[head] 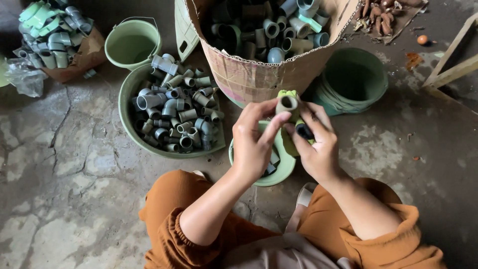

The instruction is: The person sits on the floor and wipes small gray plastic pipe fittings with a green cloth, picking each piece from a bucket, cleaning it, and placing it into a cardboard box. The person handles the parts one at a time and continues the process for the duration of the clip.

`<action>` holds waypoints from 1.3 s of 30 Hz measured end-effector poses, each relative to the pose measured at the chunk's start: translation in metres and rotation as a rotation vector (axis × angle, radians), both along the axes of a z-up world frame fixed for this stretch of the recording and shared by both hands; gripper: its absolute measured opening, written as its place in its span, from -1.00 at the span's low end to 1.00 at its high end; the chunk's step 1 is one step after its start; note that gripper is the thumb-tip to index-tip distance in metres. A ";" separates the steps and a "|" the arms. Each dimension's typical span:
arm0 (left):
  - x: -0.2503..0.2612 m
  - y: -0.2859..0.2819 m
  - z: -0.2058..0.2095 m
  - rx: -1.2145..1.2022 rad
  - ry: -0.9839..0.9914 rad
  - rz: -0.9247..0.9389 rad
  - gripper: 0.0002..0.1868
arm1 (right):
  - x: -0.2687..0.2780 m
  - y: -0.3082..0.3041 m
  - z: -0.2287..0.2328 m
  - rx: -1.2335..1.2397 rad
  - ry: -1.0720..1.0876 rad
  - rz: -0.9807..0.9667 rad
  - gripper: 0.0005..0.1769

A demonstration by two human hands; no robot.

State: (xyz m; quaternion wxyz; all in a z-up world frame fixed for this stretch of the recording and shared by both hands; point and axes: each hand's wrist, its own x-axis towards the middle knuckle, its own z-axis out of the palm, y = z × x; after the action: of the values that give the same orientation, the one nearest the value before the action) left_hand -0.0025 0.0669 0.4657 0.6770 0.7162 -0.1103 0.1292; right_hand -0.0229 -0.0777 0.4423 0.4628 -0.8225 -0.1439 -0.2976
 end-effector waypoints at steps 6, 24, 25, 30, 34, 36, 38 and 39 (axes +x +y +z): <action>0.014 0.009 -0.026 -0.161 0.122 0.029 -0.77 | 0.000 0.000 -0.009 -0.271 -0.219 -0.008 -0.54; 0.008 -0.004 -0.021 -0.456 0.152 -0.062 -0.72 | -0.005 -0.004 -0.011 -0.181 -0.188 0.041 -0.55; 0.007 -0.006 -0.023 -0.476 0.162 -0.118 -0.66 | -0.003 -0.007 -0.017 -0.071 -0.112 0.049 -0.54; 0.008 -0.006 -0.024 -0.483 0.236 -0.226 -0.62 | 0.001 -0.020 -0.001 0.160 0.089 0.126 -0.59; 0.012 -0.006 -0.042 -0.245 0.227 -0.187 -0.60 | 0.003 -0.005 0.002 0.453 0.256 0.175 -0.68; 0.004 0.000 -0.023 -0.130 0.156 -0.144 -0.62 | 0.002 -0.009 -0.001 0.365 0.244 0.144 -0.63; -0.002 -0.001 -0.011 -0.017 0.084 -0.101 -0.63 | 0.001 -0.012 0.000 0.275 0.231 0.113 -0.57; -0.005 -0.003 -0.007 0.017 0.083 -0.073 -0.66 | -0.001 -0.013 0.001 0.201 0.189 0.086 -0.55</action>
State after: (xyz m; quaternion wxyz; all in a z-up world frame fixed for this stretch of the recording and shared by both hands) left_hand -0.0073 0.0638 0.4583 0.6793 0.7220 -0.1093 0.0736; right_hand -0.0240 -0.0906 0.4434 0.5666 -0.7896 -0.1041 -0.2114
